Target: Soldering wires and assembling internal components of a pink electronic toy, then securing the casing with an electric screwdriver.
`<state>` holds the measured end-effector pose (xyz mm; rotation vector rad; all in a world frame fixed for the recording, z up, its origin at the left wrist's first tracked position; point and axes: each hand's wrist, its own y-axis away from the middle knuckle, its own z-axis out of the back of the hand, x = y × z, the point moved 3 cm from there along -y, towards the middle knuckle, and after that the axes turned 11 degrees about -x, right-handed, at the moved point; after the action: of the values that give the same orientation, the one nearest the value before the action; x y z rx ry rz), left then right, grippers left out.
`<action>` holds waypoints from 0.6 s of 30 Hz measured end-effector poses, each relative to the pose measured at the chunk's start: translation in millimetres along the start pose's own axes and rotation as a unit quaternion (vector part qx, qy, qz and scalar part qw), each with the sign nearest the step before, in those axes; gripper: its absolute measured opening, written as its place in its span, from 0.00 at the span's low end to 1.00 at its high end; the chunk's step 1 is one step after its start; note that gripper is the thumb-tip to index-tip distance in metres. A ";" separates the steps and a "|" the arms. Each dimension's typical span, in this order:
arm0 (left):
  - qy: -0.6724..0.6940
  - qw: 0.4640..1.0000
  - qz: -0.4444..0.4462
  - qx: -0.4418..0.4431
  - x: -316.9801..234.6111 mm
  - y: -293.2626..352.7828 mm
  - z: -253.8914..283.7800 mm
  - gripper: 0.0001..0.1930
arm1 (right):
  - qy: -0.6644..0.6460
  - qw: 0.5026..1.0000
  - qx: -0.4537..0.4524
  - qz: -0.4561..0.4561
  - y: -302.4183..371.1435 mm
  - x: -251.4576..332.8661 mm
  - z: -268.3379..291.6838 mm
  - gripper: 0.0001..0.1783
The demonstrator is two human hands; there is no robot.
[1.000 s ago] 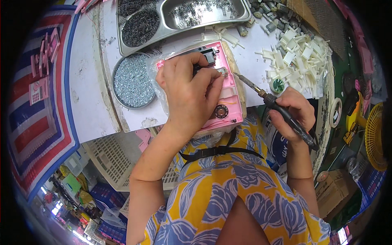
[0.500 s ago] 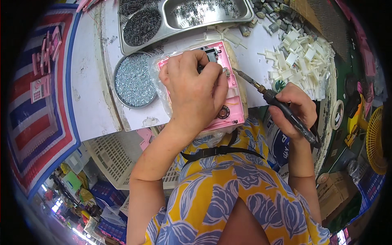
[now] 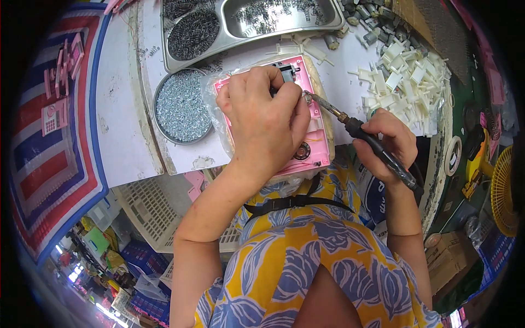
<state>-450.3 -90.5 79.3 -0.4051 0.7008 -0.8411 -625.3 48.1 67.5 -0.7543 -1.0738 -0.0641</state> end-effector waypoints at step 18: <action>-0.016 1.000 -0.015 -0.009 -1.2 -0.1 1.5 0.07 | 0.025 0.997 -0.001 0.070 1.2 8.1 -3.6 0.17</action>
<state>-449.9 -89.6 80.9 -0.4450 0.6738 -0.8565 -618.0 49.4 72.5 -0.8244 -0.9707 0.0356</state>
